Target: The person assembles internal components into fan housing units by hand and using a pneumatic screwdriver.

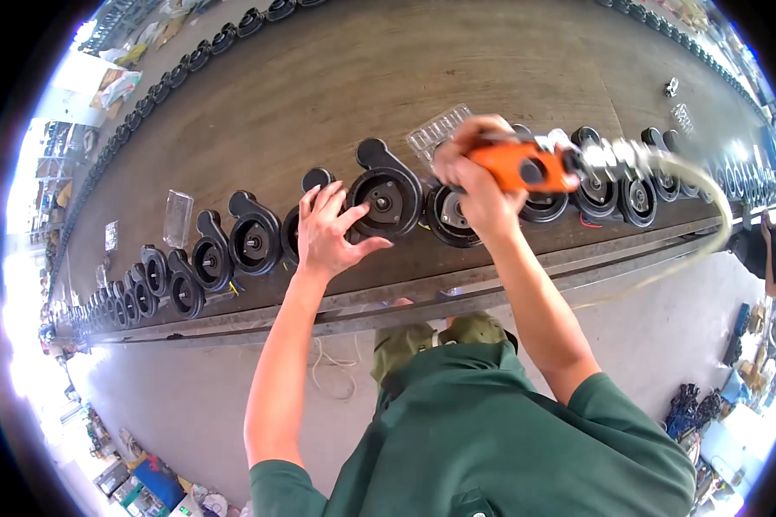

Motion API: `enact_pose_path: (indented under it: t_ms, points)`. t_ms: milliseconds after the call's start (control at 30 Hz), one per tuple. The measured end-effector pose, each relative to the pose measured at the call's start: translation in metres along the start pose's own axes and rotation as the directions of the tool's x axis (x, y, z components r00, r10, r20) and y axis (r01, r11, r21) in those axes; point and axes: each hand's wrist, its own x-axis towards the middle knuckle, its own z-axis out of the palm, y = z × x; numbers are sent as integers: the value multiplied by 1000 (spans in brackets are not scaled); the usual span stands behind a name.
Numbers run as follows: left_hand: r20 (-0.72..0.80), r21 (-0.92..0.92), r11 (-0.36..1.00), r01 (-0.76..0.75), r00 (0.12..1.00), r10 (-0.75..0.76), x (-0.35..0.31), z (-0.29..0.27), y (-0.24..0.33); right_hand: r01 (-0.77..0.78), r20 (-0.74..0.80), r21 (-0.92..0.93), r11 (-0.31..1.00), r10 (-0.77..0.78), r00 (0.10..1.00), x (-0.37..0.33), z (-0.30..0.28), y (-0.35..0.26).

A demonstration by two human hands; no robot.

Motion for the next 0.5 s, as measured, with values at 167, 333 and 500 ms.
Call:
enact_pose_path:
  t_ms: [167, 333, 500]
  points:
    - [-120, -126, 990, 64, 989, -80, 36, -1, 70, 17, -150, -11, 1000, -18, 989, -28, -56, -27]
    - [164, -90, 996, -6, 986, 21, 67, 22, 116, 45, -197, -19, 999, -47, 979, -35, -77, -41]
    - [197, -120, 993, 8, 980, 16, 73, 25, 118, 47, -234, 22, 999, -40, 971, -45, -84, -42]
